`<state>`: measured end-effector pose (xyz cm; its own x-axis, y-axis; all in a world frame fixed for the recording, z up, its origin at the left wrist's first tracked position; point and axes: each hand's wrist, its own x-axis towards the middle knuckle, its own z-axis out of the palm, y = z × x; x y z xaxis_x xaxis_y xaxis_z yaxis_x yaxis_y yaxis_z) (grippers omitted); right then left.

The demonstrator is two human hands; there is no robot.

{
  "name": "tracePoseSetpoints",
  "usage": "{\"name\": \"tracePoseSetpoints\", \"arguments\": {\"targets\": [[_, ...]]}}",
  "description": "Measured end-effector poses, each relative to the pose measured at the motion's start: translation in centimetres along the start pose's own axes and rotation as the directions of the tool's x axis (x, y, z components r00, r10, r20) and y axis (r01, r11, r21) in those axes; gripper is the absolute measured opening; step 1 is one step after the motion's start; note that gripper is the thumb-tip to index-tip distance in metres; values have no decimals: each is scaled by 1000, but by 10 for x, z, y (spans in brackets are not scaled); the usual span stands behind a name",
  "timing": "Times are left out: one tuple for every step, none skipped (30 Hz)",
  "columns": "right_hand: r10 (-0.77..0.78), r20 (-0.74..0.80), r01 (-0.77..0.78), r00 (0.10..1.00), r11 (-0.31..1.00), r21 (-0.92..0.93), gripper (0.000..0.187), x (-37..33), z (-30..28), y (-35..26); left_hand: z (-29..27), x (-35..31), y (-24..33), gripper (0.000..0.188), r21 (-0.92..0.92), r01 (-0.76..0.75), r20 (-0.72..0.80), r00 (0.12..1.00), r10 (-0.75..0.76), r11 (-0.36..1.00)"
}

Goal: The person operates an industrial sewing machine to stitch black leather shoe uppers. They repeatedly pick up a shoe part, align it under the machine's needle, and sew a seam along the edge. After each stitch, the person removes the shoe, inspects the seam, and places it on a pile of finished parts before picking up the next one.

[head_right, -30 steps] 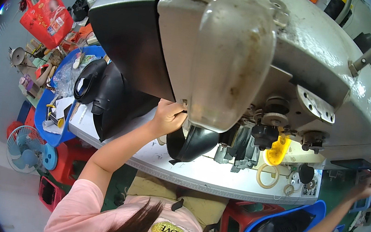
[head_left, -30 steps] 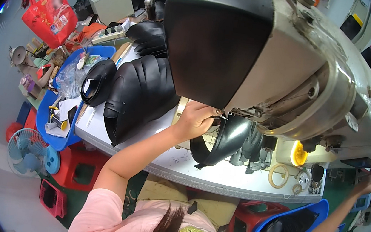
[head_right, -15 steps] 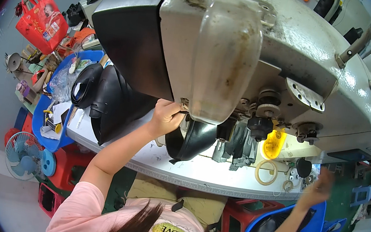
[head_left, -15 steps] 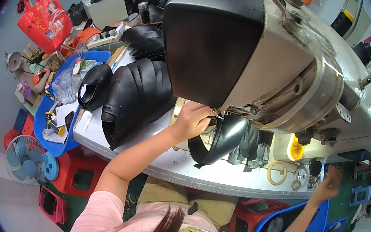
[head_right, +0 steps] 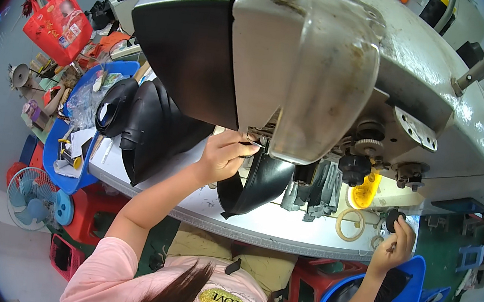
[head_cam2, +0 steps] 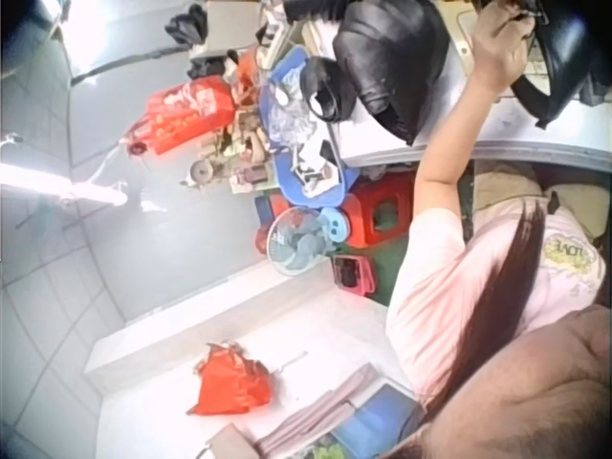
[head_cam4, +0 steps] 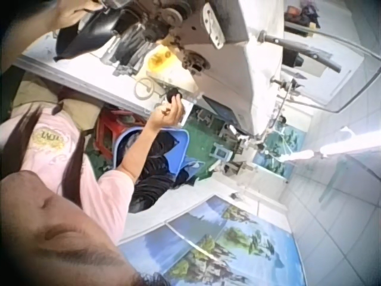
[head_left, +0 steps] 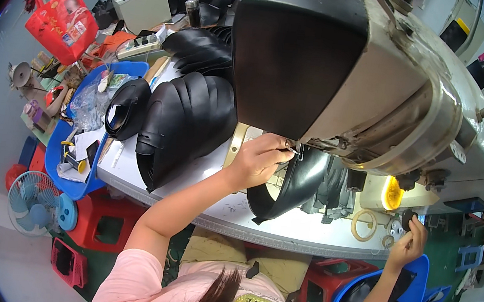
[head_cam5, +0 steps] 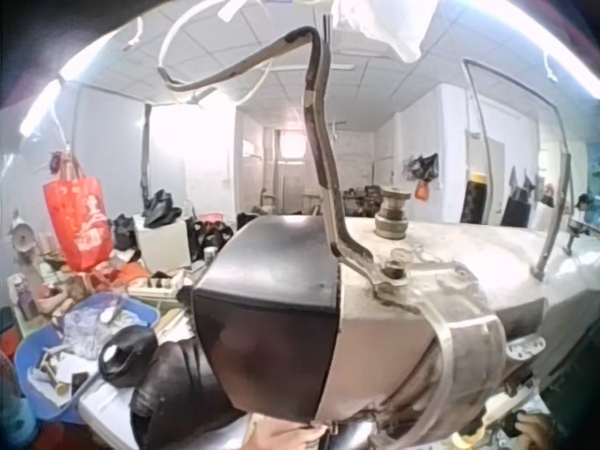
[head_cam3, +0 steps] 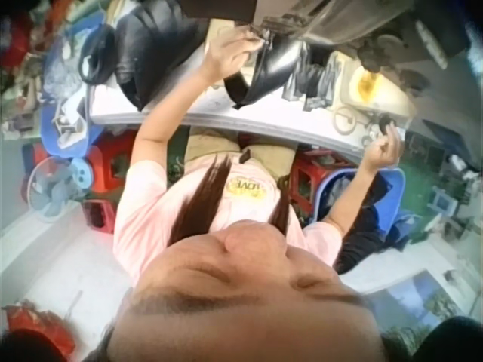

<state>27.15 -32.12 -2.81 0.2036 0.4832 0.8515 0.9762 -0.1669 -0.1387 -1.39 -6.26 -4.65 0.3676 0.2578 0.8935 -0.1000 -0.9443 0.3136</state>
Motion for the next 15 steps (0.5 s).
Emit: {"name": "tracePoseSetpoints", "arguments": {"targets": [[3, -2, -3, 1000, 999, 33, 20, 0, -1, 4, -1, 0, 3, 20, -10, -2, 6, 1000, 2, 1000], [7, 5, -7, 1000, 998, 65, 20, 2, -4, 7, -1, -1, 3, 19, -11, 6, 15, 1000, -6, 1000], [11, 13, -12, 1000, 995, 97, 19, 5, -7, 11, -2, -1, 3, 19, -6, 7, 15, 1000, -7, 1000], [14, 22, -16, 1000, 992, 129, 19, 8, -10, 16, -3, -1, 4, 20, 1, 8, 16, 1000, -8, 1000], [86, 3, -86, 996, 991, 106, 19, 9, -17, 27, -2, 0, 3, 20, 0, 6, 17, 1000, -6, 1000], [158, -14, -156, 987, 984, 87, 19, 12, -25, 44, -1, -1, 2, 22, -9, 9, 10, 1000, -8, 1000], [233, -33, -230, 972, 971, 72, 18, 17, -34, 63, -1, -2, 2, 23, -17, 11, 7, 1000, -11, 1000], [151, -191, -163, 970, 985, -50, 16, 33, -41, 80, -1, -3, 2, 25, -23, 13, 9, 1000, -13, 1000], [50, -332, -113, 942, 978, -173, 16, 55, -49, 103, -2, -3, 3, 28, -8, 30, 26, 999, -29, 1000], [287, -295, -358, 911, 907, -222, 23, 73, -68, 139, -4, -3, 5, 30, 5, 47, 42, 998, -47, 999], [242, -425, -367, 872, 898, -241, 29, 93, -96, 181, -3, -1, 4, 32, -23, 63, 51, 997, -62, 998], [167, -428, -332, 888, 878, -345, 32, 120, -111, 201, -4, 0, 5, 33, -19, 61, 52, 997, -60, 998], [93, -424, -296, 901, 846, -443, 34, 144, -125, 221, -5, 0, 6, 35, -13, 59, 54, 997, -58, 998], [224, -306, -310, 925, 912, -268, 37, 160, -151, 281, -4, 2, 7, 36, -17, 50, 57, 997, -49, 999], [323, -160, -339, 933, 937, -84, 40, 169, -171, 331, -3, 3, 7, 36, -22, 47, 61, 997, -46, 999]]}}
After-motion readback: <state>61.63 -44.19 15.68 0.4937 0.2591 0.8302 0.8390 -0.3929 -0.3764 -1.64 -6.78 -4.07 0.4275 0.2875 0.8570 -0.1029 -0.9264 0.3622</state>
